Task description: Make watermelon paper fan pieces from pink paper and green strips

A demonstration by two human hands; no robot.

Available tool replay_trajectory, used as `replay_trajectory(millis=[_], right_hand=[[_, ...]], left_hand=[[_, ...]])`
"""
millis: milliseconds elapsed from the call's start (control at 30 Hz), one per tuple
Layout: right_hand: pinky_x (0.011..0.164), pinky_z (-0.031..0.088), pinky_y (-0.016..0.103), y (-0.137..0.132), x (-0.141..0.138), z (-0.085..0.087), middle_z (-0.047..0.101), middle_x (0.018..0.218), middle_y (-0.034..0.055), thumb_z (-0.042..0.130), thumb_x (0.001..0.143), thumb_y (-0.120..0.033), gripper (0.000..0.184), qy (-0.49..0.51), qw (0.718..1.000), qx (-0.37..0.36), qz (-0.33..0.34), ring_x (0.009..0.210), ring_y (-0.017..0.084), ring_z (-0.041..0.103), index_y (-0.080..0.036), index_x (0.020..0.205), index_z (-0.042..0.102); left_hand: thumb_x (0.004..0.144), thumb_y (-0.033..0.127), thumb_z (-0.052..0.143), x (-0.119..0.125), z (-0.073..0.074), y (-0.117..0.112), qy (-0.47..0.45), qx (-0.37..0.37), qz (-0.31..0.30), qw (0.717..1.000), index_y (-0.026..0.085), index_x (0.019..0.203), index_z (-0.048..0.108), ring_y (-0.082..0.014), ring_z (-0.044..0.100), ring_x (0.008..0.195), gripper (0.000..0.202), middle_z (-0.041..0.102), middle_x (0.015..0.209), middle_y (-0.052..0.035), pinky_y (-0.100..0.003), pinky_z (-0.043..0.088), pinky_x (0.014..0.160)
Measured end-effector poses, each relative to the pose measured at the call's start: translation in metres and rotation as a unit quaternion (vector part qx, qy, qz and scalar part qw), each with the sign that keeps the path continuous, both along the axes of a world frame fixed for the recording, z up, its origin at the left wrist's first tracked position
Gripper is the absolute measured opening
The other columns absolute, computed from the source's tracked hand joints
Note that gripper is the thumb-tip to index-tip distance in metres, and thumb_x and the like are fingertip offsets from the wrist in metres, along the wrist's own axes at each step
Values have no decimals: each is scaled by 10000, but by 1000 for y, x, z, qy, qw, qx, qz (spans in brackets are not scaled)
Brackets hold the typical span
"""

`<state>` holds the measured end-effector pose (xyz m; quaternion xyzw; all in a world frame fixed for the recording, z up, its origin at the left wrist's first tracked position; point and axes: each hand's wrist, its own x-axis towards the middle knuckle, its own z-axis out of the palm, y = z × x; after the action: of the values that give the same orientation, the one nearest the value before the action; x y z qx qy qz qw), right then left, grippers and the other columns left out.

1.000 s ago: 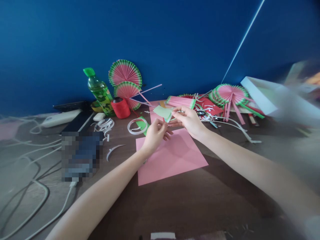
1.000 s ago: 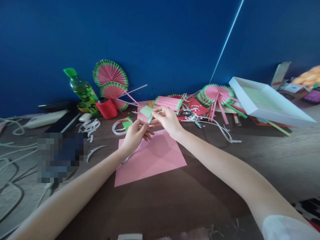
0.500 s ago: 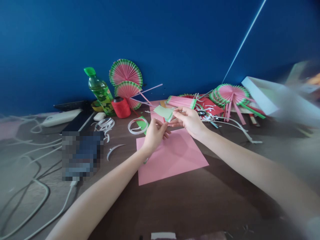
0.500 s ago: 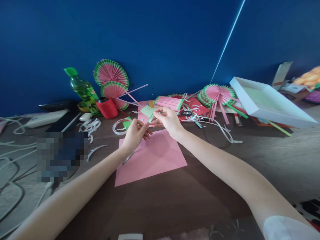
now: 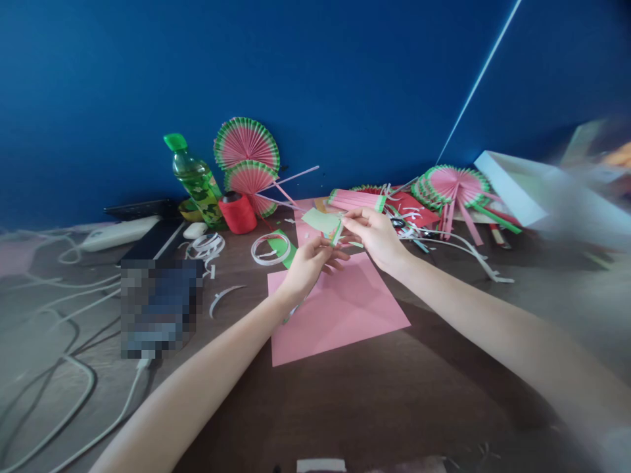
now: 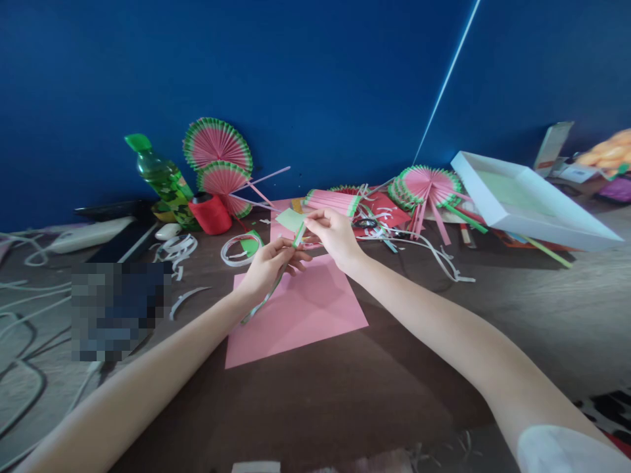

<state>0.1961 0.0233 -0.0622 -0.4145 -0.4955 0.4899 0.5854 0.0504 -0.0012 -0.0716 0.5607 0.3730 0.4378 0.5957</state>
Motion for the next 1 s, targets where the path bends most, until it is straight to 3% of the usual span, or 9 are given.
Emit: replay_trajectory(millis=[300, 533, 767, 1000], right_hand=[[549, 528, 280, 0, 0, 1, 615, 592, -14, 662, 700, -434, 284, 39, 997, -36, 52, 535, 134, 620, -185, 765, 542], [590, 524, 282, 1, -1, -5, 605, 563, -50, 797, 521, -326, 389, -86, 996, 13, 23, 525, 130, 609, -181, 777, 542], [645, 542, 312, 1, -1, -8, 622, 572, -21, 761, 557, -387, 310, -37, 999, -14, 25, 554, 140, 618, -163, 668, 577], [661, 540, 329, 1, 0, -8, 626, 573, -20, 750, 566, -347, 275, -48, 999, -6, 7, 564, 154, 626, -170, 695, 584]], left_hand=[[793, 133, 480, 1, -6, 2, -31, -44, 12, 998, 153, 738, 483, -85, 580, 489, 58, 681, 642, -33, -181, 425, 483], [810, 218, 523, -1, -17, 6, -41, -29, -6, 999, 146, 751, 486, -99, 609, 518, 100, 693, 659, -47, -191, 447, 508], [786, 309, 585, -1, -17, 5, -27, -34, -23, 999, 151, 741, 470, -103, 618, 514, 201, 703, 681, -55, -198, 453, 512], [769, 328, 609, -1, -19, 6, -38, -38, -25, 998, 149, 734, 478, -115, 631, 546, 225, 706, 699, -59, -212, 456, 537]])
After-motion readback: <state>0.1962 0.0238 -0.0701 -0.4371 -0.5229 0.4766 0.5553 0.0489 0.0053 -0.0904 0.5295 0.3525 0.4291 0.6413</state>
